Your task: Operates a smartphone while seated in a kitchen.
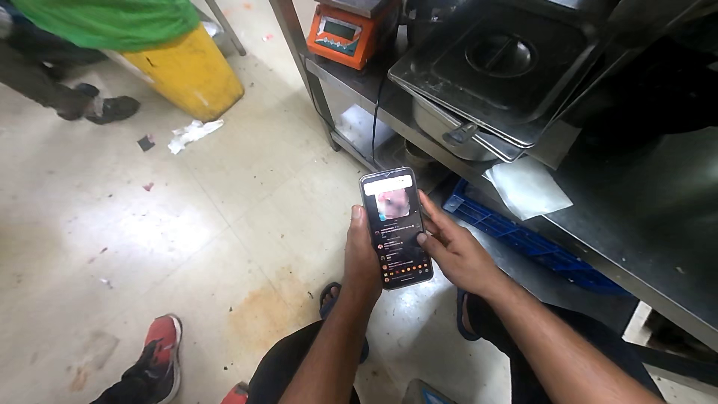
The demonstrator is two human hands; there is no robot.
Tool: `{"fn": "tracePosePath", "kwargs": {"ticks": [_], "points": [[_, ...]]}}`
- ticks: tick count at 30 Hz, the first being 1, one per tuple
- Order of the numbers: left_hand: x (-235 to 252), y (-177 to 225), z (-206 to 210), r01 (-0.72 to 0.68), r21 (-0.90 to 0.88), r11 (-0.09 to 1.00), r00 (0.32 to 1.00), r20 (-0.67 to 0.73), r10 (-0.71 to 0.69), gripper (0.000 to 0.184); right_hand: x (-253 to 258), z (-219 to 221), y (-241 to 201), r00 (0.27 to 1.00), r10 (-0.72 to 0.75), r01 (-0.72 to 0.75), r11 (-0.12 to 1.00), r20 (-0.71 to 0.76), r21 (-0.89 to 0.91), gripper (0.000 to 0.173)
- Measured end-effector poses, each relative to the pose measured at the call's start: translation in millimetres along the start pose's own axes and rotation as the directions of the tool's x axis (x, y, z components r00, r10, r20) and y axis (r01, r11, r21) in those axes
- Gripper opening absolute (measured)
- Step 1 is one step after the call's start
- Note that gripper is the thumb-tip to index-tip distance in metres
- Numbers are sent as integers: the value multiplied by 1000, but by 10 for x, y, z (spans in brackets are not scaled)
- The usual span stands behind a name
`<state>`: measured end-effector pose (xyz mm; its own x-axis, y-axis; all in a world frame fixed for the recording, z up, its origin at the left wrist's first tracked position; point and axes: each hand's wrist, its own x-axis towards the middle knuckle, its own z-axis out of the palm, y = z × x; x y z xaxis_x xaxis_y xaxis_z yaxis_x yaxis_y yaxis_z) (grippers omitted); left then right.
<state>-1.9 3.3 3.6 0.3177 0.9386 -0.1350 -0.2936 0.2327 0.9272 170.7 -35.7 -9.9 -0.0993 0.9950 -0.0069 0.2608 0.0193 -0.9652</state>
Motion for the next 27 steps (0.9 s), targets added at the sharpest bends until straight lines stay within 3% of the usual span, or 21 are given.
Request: {"fn": "tracePosePath", "kwargs": {"ticks": [4, 11, 19, 27], "points": [[-28, 6, -16, 5, 34, 999, 1000, 28, -6, 80, -3, 0, -11, 1000, 3, -3, 999, -2, 33, 70], [-22, 10, 5, 9, 36, 999, 1000, -29, -8, 79, 3, 2, -23, 998, 38, -36, 999, 54, -32, 94], [-33, 1, 1, -5, 51, 999, 1000, -15, 6, 74, -3, -13, -41, 999, 28, -26, 999, 37, -46, 72], [-25, -13, 12, -9, 52, 999, 998, -57, 12, 66, -11, -17, -26, 998, -6, 5, 1000, 60, 17, 92]]}}
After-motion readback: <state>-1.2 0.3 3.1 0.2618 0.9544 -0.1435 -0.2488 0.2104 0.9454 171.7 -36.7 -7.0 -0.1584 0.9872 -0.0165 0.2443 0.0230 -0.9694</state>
